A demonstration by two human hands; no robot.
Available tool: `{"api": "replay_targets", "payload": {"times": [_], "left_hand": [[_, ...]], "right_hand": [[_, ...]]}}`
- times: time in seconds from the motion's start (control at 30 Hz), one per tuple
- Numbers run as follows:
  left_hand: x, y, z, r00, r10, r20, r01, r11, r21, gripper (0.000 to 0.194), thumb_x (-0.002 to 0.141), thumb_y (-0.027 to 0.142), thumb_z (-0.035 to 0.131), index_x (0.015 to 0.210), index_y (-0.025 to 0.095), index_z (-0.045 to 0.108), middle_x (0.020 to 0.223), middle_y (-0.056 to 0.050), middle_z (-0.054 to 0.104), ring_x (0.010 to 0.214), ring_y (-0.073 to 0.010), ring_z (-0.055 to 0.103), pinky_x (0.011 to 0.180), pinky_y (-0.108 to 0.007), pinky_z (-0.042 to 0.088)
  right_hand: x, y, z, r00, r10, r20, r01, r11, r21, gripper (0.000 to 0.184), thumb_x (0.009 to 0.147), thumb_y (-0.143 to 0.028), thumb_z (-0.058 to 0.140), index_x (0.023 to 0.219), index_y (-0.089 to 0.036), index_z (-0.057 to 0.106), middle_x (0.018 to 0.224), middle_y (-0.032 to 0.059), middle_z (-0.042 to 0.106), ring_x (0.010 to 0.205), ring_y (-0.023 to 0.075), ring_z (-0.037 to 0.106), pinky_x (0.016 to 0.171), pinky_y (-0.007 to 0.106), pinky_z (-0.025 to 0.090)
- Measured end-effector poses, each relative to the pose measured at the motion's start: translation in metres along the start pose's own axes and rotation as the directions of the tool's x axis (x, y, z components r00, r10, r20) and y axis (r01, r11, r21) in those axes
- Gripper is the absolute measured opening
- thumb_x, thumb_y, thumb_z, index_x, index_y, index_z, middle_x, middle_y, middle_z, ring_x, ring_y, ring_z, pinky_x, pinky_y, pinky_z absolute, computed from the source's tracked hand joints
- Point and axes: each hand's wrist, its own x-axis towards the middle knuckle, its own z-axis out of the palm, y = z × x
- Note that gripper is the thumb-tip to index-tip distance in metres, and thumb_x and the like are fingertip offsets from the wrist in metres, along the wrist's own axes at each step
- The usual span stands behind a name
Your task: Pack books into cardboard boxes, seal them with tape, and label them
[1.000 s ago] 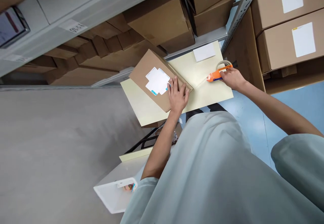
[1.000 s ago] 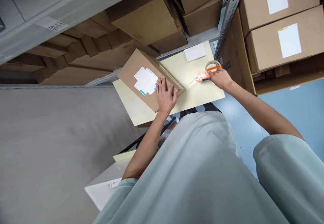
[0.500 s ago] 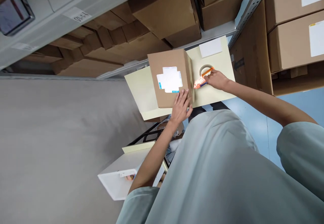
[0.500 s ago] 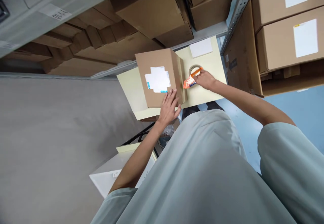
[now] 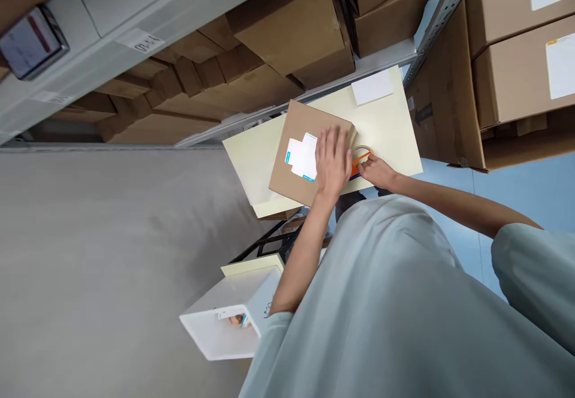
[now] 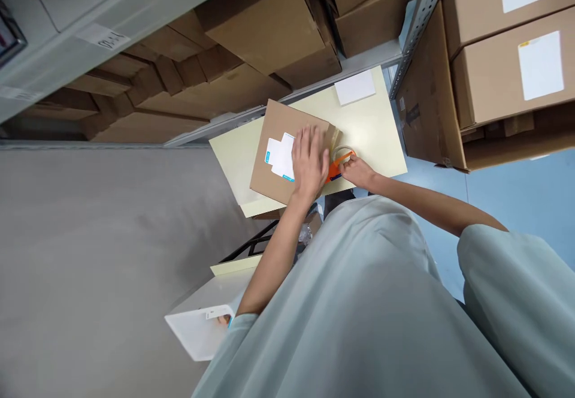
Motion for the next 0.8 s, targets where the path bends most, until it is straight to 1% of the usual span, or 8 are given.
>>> {"api": "replay_targets", "payload": {"times": [0.1,0.17,0.27,0.37,0.43,0.53,0.63,0.8], "left_hand": [[0.051,0.005,0.034,1.000,-0.011,-0.012,0.011,1.000,-0.027,0.051,0.115,0.045,0.039,0.157,0.019,0.053,0.169,-0.019,0.050,0.170,-0.0317,0.025,0.139,-0.061,0.019],[0.061,0.002,0.049,0.999,-0.020,-0.035,0.018,0.999,-0.040,0.046,0.115,0.043,0.037,0.150,0.020,0.058,0.161,-0.019,0.057,0.169,-0.0305,0.029,0.139,-0.061,0.017],[0.053,-0.002,0.059,0.999,0.009,-0.042,-0.011,0.999,-0.039,0.040,0.115,0.037,0.038,0.142,0.020,0.062,0.153,-0.018,0.062,0.168,-0.0301,0.032,0.140,-0.061,0.017],[0.040,0.004,0.060,0.997,0.079,-0.001,-0.079,0.996,-0.032,0.036,0.114,0.031,0.040,0.140,0.019,0.062,0.150,-0.020,0.064,0.167,-0.0320,0.033,0.139,-0.064,0.018],[0.035,0.011,0.061,0.990,0.134,0.034,-0.133,0.990,-0.039,0.036,0.113,0.028,0.040,0.139,0.019,0.063,0.150,-0.020,0.064,0.167,-0.0327,0.034,0.139,-0.065,0.019],[0.035,0.018,0.063,0.981,0.184,0.054,-0.180,0.981,-0.067,0.038,0.114,0.025,0.034,0.137,0.019,0.064,0.150,-0.019,0.065,0.167,-0.0311,0.034,0.139,-0.064,0.020],[0.039,0.018,0.064,0.986,0.165,0.027,-0.161,0.981,-0.109,0.042,0.115,0.025,0.028,0.137,0.021,0.064,0.149,-0.017,0.066,0.167,-0.0280,0.034,0.140,-0.062,0.019],[0.042,0.014,0.069,0.995,0.096,-0.040,-0.102,0.978,-0.183,0.047,0.117,0.033,0.023,0.139,0.022,0.063,0.145,-0.015,0.068,0.164,-0.0244,0.040,0.141,-0.056,0.019]], "right_hand": [[-0.003,-0.001,-0.004,1.000,0.025,-0.009,-0.025,1.000,0.018,0.034,0.096,0.003,0.045,0.119,0.001,0.070,0.101,0.0208,0.081,0.088,0.0284,0.075,0.097,0.044,0.041],[-0.005,0.000,-0.006,0.999,0.031,-0.011,-0.031,0.999,0.025,0.034,0.096,0.003,0.044,0.119,0.001,0.070,0.101,0.0200,0.081,0.088,0.0274,0.075,0.098,0.043,0.042],[-0.012,0.003,-0.007,1.000,0.007,-0.007,-0.006,0.999,0.049,0.031,0.097,0.003,0.047,0.117,-0.002,0.070,0.101,0.0180,0.082,0.089,0.0256,0.075,0.099,0.039,0.043],[-0.024,0.008,-0.002,1.000,-0.025,-0.004,0.025,0.997,0.068,0.028,0.099,0.001,0.048,0.115,-0.005,0.070,0.101,0.0166,0.082,0.092,0.0250,0.076,0.098,0.036,0.045],[-0.037,0.011,0.003,0.999,-0.032,-0.002,0.032,0.997,0.069,0.027,0.100,-0.001,0.048,0.115,-0.007,0.070,0.101,0.0159,0.082,0.092,0.0252,0.076,0.096,0.036,0.046],[-0.064,0.010,0.013,0.999,-0.037,-0.023,0.039,0.997,0.071,0.030,0.101,-0.003,0.051,0.125,-0.006,0.068,0.097,0.0143,0.082,0.090,0.0253,0.076,0.095,0.035,0.048],[-0.098,0.007,0.024,0.998,-0.045,-0.054,0.050,0.996,0.078,0.036,0.100,-0.002,0.053,0.134,-0.005,0.065,0.095,0.0130,0.082,0.088,0.0247,0.076,0.097,0.034,0.050],[-0.148,0.025,0.039,0.995,0.012,-0.099,-0.005,0.997,0.077,0.029,0.099,0.000,0.052,0.118,-0.010,0.070,0.089,0.0105,0.082,0.085,0.0234,0.075,0.095,0.033,0.048]]}}
